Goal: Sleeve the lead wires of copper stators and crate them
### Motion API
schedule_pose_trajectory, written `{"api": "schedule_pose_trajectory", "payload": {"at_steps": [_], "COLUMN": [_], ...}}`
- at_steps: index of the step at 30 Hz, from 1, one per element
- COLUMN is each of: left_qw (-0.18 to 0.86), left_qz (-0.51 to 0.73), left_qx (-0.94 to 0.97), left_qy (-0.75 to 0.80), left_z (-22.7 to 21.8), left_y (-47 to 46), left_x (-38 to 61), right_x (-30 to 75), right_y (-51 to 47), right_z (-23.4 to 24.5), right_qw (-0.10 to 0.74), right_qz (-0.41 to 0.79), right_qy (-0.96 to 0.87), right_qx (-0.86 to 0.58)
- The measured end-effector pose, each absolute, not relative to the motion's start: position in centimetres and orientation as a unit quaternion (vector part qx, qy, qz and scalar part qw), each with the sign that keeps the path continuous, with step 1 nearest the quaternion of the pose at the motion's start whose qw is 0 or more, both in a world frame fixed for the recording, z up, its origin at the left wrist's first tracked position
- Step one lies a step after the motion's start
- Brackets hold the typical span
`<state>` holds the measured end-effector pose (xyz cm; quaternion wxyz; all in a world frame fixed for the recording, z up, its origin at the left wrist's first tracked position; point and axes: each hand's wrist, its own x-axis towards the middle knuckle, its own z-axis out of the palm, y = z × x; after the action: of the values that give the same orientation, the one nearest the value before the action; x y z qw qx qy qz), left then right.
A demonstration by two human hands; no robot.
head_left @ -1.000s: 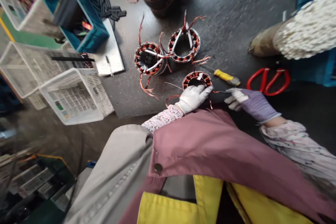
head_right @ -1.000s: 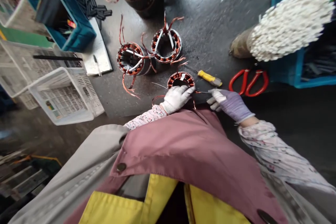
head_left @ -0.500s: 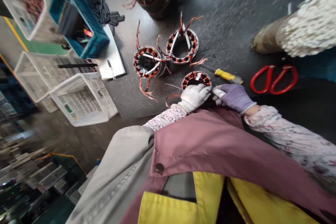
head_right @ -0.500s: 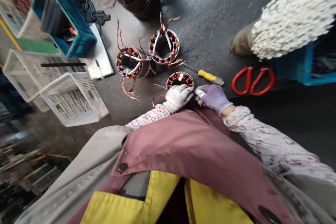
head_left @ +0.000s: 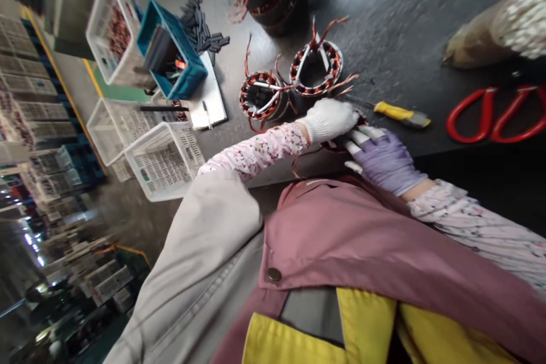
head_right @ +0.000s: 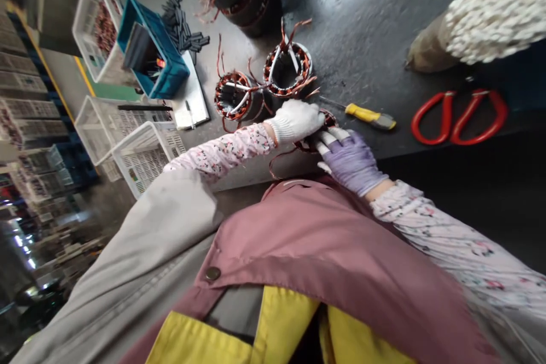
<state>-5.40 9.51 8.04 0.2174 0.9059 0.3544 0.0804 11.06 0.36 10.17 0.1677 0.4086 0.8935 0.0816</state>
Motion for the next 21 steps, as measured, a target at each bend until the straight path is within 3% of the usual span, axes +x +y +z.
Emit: {"api": "schedule_pose_trajectory", "payload": {"at_steps": [4, 9, 13, 17, 21], "left_qw": [0.287, 0.461, 0.367, 0.202, 0.181], "left_qz": [0.080, 0.176, 0.256, 0.070, 0.010], "left_qx": [0.865, 0.817, 0.807, 0.915, 0.945], "left_qy": [0.405, 0.298, 0.385, 0.341, 0.273], "left_z": [8.6, 7.3, 5.0, 4.9, 6.4], "left_y": [9.3, 6.4, 4.3, 5.4, 7.6], "left_x": [-4.9, -6.0, -7.9, -7.7, -5.8], "right_x": [10.1, 9.7, 10.2, 10.4, 10.2], "right_y": [1.2, 2.4, 2.7, 2.6, 2.8], "right_z": [8.7, 8.1, 8.0, 8.2, 8.2], "right_qw": [0.157, 0.019, 0.048, 0.116, 0.162], "right_qz": [0.009, -0.127, -0.122, -0.039, -0.018], "right_qy": [0.839, 0.736, 0.825, 0.857, 0.850], "right_qx": [0.521, 0.665, 0.549, 0.500, 0.501]}}
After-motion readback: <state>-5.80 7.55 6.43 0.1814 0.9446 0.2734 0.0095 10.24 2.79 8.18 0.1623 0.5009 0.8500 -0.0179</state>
